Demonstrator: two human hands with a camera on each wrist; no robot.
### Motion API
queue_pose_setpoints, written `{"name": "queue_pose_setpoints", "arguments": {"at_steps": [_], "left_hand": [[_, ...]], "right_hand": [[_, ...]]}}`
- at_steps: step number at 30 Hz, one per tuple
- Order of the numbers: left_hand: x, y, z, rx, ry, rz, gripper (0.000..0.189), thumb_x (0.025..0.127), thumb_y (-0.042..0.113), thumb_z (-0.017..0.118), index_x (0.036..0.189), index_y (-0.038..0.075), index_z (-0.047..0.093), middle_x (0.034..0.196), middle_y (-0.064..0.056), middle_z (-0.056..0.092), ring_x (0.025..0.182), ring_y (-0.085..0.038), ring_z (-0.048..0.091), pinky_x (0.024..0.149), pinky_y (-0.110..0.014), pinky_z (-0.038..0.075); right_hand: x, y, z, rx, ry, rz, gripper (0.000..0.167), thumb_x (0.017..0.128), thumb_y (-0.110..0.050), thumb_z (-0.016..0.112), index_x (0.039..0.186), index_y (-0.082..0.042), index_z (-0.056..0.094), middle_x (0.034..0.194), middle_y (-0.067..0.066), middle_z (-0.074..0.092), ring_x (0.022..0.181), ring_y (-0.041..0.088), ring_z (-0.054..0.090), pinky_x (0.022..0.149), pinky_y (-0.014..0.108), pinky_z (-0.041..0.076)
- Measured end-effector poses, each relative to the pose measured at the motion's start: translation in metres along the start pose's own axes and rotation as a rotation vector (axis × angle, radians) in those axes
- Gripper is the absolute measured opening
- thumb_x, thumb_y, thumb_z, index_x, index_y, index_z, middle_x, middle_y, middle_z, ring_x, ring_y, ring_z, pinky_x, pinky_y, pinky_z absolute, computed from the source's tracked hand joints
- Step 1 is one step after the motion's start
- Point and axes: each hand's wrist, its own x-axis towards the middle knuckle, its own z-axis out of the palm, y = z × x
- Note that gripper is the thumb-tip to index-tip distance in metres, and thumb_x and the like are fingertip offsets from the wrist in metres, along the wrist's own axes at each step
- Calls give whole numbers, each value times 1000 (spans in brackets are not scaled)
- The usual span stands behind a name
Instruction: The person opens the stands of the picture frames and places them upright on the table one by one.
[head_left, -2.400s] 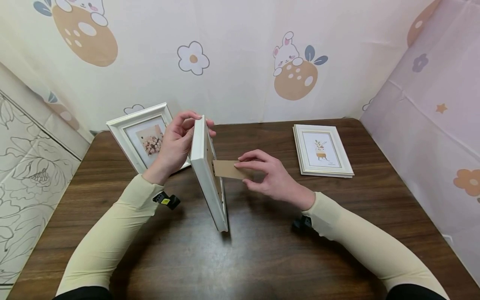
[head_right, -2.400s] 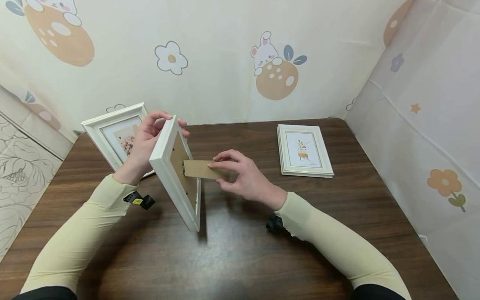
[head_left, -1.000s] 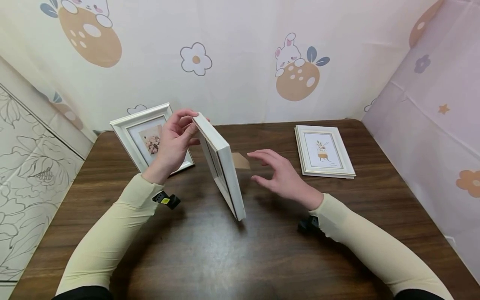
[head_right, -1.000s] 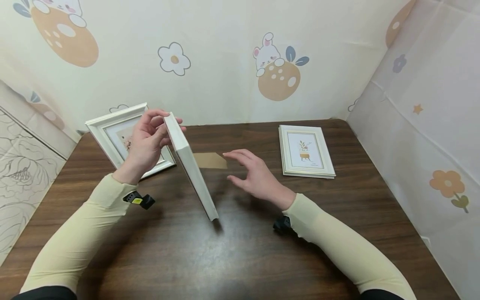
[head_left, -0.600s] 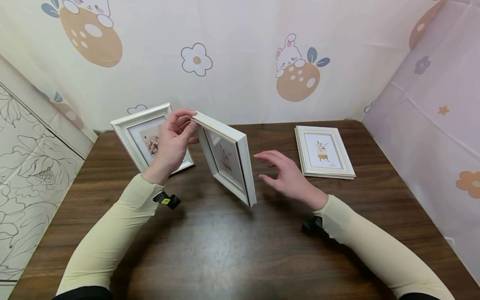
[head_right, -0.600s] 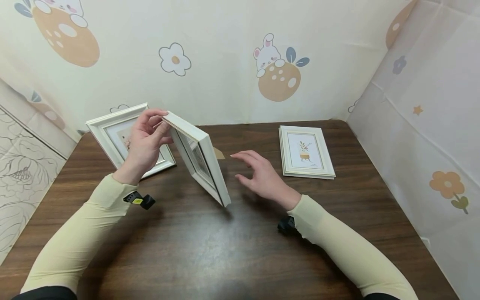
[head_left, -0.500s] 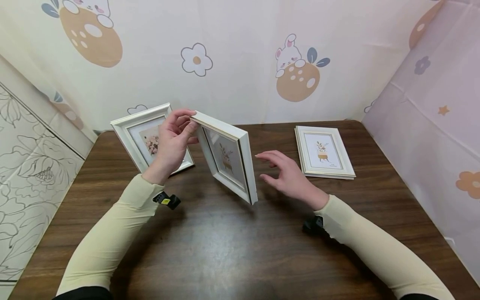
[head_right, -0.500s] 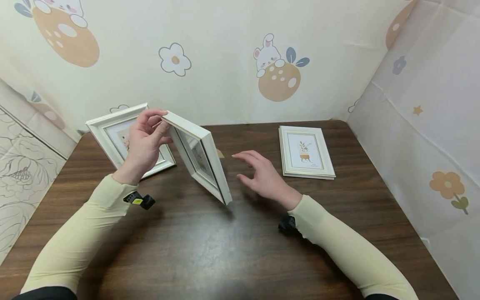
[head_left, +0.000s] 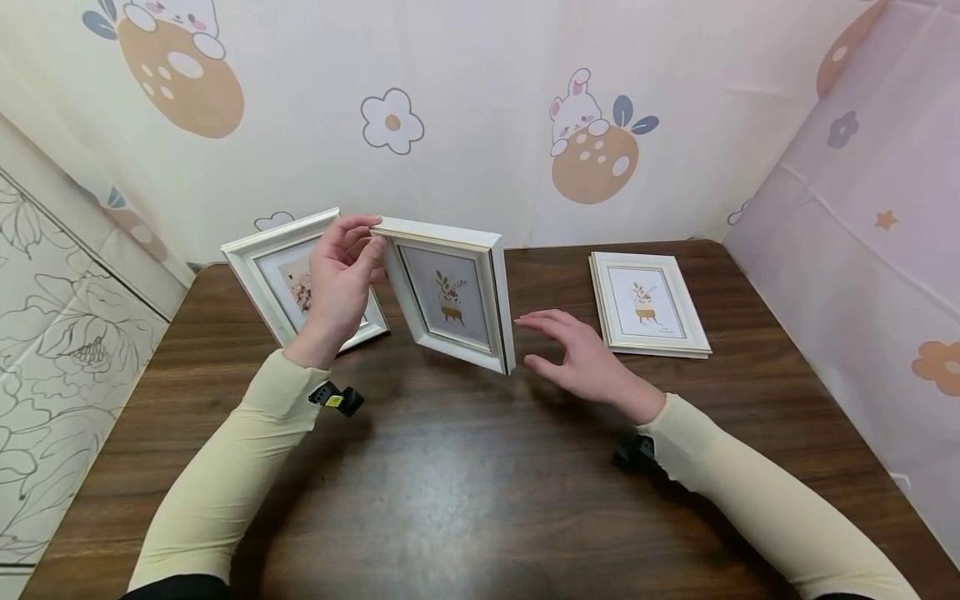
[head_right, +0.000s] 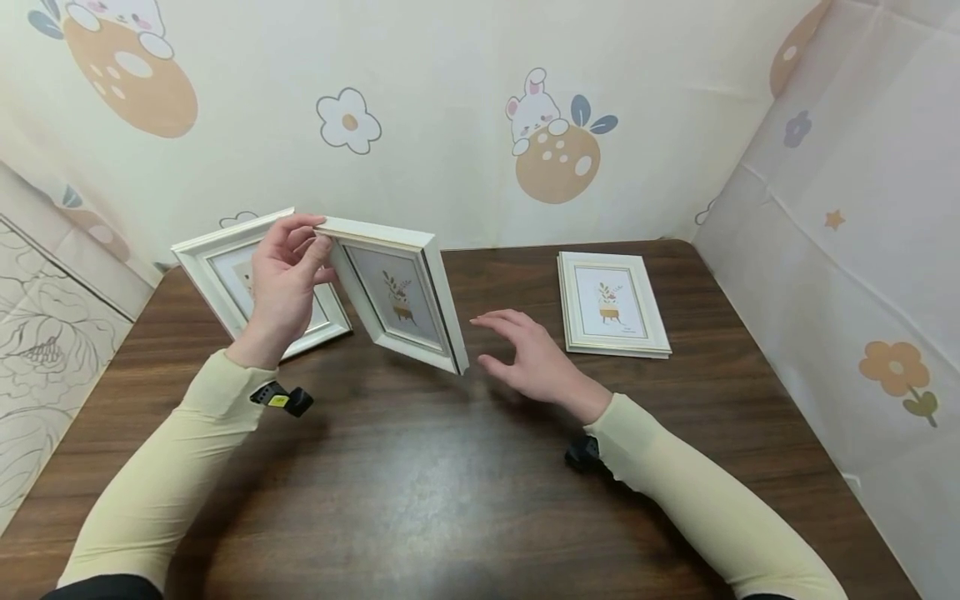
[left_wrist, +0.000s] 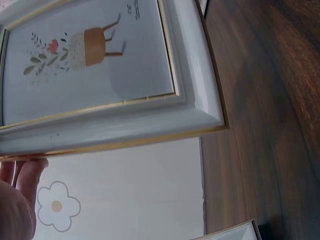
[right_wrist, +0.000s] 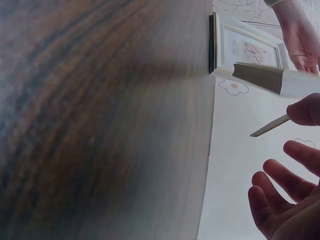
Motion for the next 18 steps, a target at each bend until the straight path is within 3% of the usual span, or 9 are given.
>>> {"name": "queue_pose_setpoints", "arguments": {"at_steps": [10, 18], "left_hand": [[5, -9, 4, 12, 74, -31, 19, 94, 7, 70, 111, 15, 69, 107, -8, 66, 91, -15, 62, 62, -26, 55], [8, -12, 9, 40, 94, -57, 20, 94, 10, 69, 113, 16, 69, 111, -9, 66, 92, -16, 62, 63, -28, 54]], "right_hand": [[-11, -2, -1, 12, -117, 62, 46, 93, -23, 71, 136, -15, 59, 137, 4, 56, 126, 23, 52, 102, 49, 44], [-16, -1, 0, -10, -166, 40, 46, 93, -22, 70, 136, -12, 59, 134, 4, 58, 124, 22, 54, 103, 47, 44]]}}
